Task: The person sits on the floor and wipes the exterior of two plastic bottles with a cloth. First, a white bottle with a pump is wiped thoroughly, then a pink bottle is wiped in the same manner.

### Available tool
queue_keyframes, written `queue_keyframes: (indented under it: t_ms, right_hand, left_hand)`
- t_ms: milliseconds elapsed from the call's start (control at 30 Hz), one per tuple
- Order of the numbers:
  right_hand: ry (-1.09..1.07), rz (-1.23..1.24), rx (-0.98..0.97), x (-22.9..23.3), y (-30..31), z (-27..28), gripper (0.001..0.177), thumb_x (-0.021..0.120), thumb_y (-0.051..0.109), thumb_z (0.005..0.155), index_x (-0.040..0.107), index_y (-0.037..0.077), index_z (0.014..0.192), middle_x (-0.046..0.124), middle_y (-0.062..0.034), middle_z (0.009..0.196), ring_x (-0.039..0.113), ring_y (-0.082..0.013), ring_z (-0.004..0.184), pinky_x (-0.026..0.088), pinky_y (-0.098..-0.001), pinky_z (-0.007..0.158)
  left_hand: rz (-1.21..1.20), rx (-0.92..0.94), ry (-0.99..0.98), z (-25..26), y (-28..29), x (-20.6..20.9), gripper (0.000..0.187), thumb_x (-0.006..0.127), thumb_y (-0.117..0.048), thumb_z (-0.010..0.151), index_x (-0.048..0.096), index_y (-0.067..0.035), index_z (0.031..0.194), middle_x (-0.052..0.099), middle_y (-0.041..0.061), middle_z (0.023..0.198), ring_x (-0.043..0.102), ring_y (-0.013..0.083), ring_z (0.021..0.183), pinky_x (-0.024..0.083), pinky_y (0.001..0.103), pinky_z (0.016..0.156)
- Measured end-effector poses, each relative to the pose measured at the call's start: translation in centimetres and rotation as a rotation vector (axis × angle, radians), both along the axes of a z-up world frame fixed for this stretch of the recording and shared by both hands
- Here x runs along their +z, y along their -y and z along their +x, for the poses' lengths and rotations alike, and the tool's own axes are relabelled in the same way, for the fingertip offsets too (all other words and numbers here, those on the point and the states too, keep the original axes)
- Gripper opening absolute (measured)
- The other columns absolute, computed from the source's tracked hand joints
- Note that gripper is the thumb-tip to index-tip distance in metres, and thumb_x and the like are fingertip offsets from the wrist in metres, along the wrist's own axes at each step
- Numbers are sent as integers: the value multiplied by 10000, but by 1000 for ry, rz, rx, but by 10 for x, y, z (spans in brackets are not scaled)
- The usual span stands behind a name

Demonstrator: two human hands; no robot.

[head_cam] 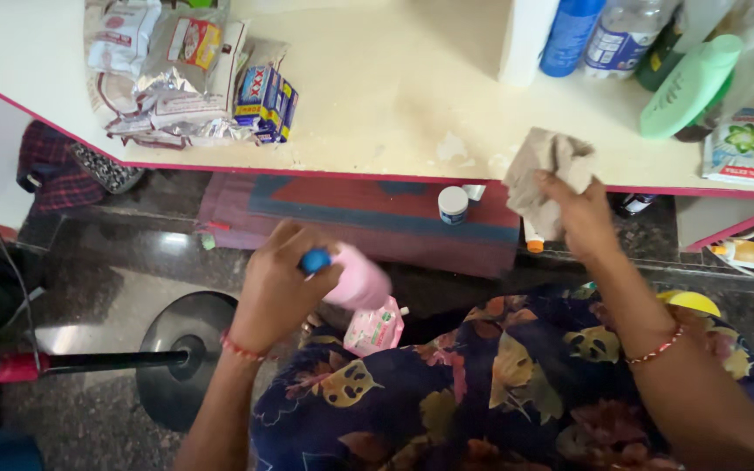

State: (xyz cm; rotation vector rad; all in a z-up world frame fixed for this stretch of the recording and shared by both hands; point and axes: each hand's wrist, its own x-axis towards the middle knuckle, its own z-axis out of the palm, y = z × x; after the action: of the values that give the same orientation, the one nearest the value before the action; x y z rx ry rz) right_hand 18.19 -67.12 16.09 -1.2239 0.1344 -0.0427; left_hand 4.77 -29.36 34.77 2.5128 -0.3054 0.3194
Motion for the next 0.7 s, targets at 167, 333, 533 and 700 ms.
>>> queue_keyframes:
  t_ms: [167,333,533,700]
  right_hand:
    - [90,-43,69,-14,-4,-4,448,710,137,973,578,-30,1367,660,-107,1262,643,-194,1121,538,-325,946]
    - [29,90,-155,7,25,3,417,666,159,966,556,-8,1331,672,-101,1197,682,-210,1077,577,-352,909]
    - [87,192,-214,40,39,-9,388,662,143,977,569,-11,1321,666,-99,1193,681,-214,1062,585,-366,898]
    - [77,215,-205,55,44,-11,389,657,156,978,573,-13,1319,673,-109,1200,687,-218,1063,591,-366,907]
  left_hand:
    - [-205,-149,182,60,69,14,196,781,-149,813,700,-71,973,670,126,965,692,289,843,558,385,758]
    - [-251,-188,294,137,144,3,201,783,-159,776,709,-123,959,659,129,934,688,301,810,565,386,748]
    - [-176,-147,248,204,205,-17,154,767,-154,764,692,-158,899,617,113,893,668,312,760,558,412,711]
    - [-255,-86,397,232,229,-39,242,788,-202,785,662,-154,987,633,104,966,668,324,861,549,431,733]
